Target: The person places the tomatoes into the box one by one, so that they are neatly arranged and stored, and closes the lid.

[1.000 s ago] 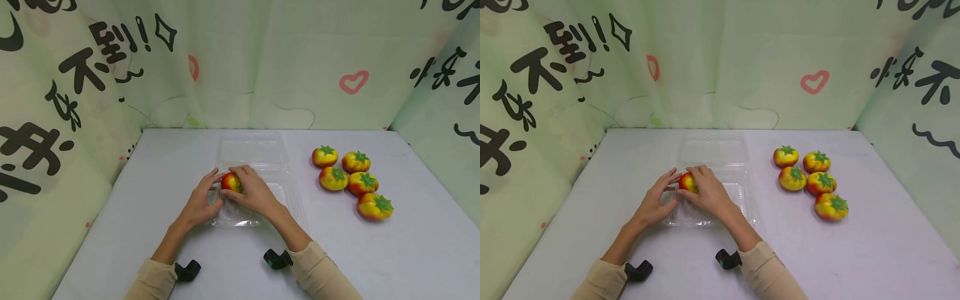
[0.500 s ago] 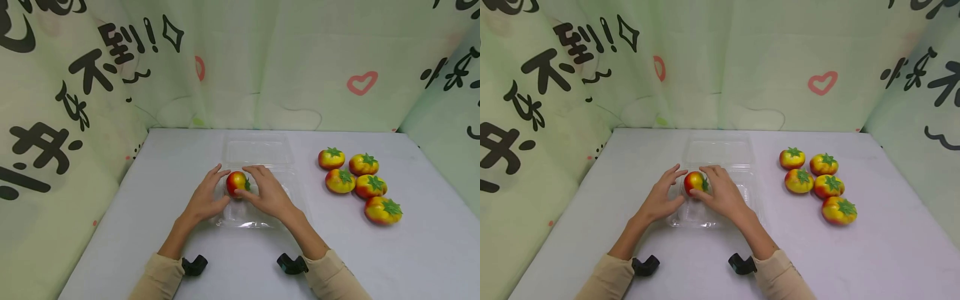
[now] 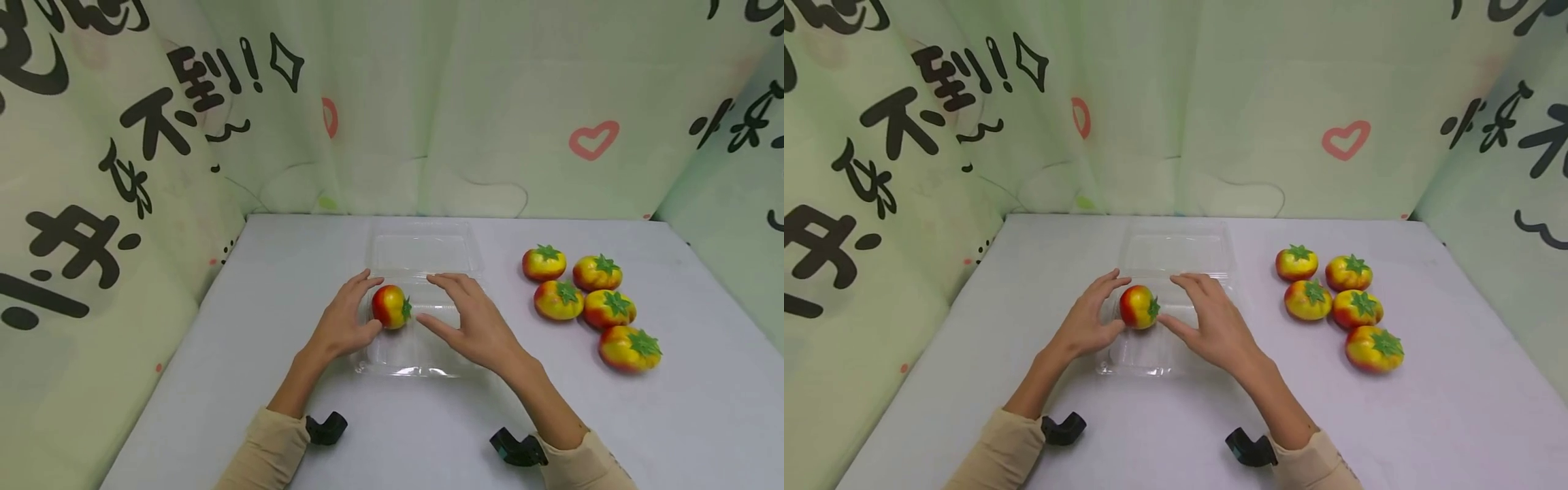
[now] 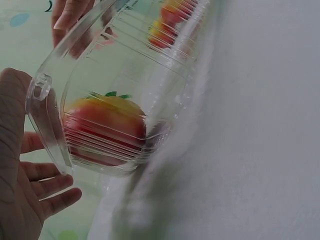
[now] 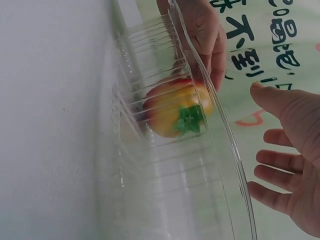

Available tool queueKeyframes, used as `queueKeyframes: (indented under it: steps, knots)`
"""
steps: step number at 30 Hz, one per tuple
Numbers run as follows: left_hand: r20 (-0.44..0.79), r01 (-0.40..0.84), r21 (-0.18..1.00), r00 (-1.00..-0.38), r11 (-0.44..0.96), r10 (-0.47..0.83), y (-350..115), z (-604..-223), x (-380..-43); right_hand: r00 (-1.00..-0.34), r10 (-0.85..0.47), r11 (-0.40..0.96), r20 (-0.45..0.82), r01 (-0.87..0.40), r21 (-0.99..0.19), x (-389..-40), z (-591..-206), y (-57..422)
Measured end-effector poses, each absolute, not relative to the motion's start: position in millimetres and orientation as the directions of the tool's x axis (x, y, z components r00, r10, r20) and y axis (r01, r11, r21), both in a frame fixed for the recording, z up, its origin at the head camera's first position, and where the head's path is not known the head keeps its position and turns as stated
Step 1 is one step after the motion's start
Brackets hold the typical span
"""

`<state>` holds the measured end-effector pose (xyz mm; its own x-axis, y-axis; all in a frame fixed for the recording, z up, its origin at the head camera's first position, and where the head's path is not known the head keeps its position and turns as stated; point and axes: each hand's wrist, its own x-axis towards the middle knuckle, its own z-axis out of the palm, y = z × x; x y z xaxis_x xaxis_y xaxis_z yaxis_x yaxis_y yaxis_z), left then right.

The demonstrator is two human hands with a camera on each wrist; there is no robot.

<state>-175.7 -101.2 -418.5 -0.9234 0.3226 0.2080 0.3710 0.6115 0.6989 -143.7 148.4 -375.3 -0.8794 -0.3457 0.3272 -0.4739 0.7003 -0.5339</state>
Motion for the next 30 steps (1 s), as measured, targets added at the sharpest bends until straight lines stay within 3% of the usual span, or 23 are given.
queueKeyframes:
  steps: [17,30]
  knots:
    - [0.357,0.494,0.748,-0.862,0.443,0.36,-114.2,-435.3,-173.4,-0.911,-0.284,0.757,0.298,-0.404,-0.514,-140.9,-382.4,194.8]
    - [0.371,0.518,0.728,-0.849,0.449,0.377,-108.8,-438.7,-176.4,-0.95,-0.179,0.815,0.255,-0.289,-0.503,-140.8,-377.7,232.2]
